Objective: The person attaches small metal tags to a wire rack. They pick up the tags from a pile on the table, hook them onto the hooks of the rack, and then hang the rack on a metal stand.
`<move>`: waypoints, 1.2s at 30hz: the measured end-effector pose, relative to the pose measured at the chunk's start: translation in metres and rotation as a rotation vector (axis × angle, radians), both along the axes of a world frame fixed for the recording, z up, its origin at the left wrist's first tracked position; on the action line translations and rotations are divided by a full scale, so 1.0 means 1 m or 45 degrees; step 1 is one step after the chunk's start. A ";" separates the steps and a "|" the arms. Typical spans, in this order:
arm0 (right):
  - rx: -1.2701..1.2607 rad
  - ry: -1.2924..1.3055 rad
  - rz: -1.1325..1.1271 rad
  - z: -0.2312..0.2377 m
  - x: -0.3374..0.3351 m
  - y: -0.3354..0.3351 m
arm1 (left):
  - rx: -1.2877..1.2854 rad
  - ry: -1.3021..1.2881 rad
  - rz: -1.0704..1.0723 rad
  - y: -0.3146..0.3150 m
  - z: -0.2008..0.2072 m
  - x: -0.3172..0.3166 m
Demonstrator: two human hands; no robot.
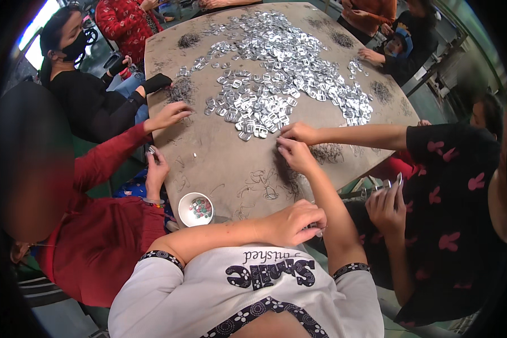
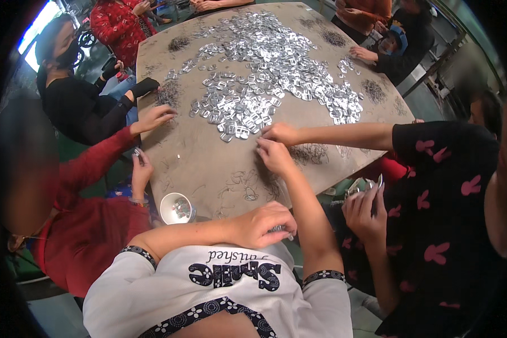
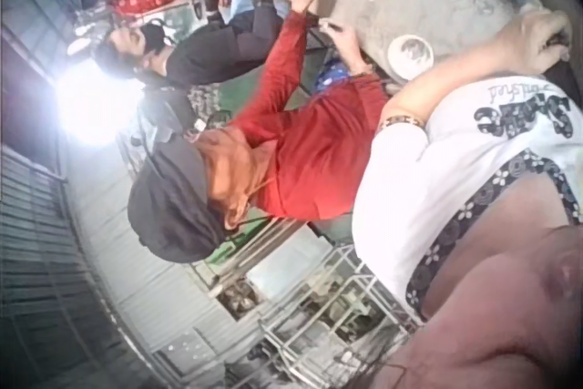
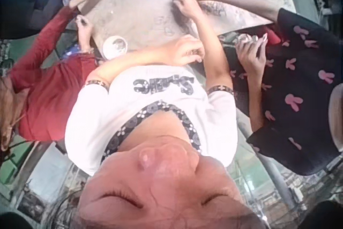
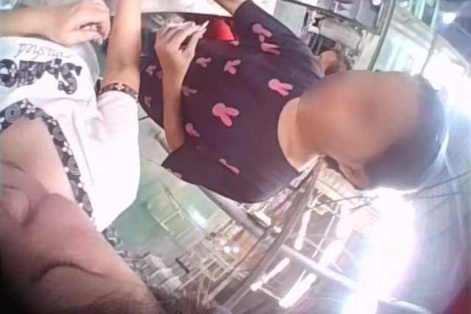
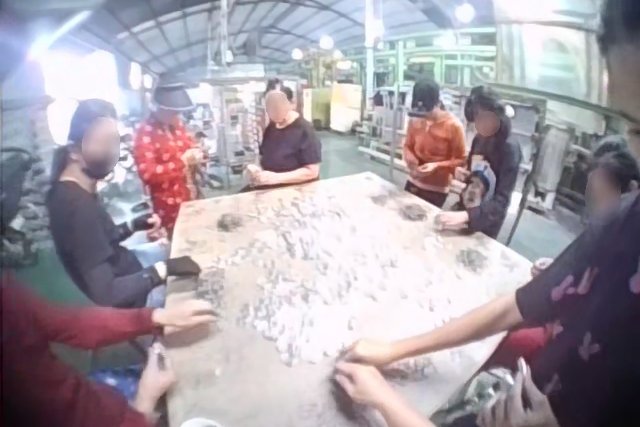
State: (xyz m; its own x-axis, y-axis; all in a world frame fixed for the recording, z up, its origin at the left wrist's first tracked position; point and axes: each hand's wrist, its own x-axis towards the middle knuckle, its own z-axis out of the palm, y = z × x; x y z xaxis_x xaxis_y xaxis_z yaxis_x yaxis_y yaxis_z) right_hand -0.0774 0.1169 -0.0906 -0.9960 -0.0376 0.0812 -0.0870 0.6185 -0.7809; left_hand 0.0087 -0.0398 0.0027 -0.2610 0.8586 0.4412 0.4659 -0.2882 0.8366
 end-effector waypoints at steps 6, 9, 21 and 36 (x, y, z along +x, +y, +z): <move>0.100 -0.009 -0.066 -0.001 -0.020 -0.008 | -0.042 -0.077 0.017 0.001 -0.004 -0.004; 0.241 0.095 0.004 0.005 -0.028 -0.019 | -0.056 -0.070 0.044 0.000 -0.005 -0.007; 0.807 0.227 -0.168 -0.037 -0.067 -0.025 | -0.098 -0.100 0.073 0.000 -0.006 -0.011; -0.846 0.042 -0.449 0.093 0.093 0.007 | -0.136 -0.119 0.093 0.007 -0.012 -0.010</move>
State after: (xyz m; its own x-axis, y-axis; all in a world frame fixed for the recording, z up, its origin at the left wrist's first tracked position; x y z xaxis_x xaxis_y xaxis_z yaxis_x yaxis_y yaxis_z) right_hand 0.0155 0.1242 0.0021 -0.9366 0.3504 0.0056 -0.0010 0.0135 -0.9999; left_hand -0.0010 -0.0326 -0.0089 -0.3600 0.8766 0.3194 0.4007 -0.1639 0.9014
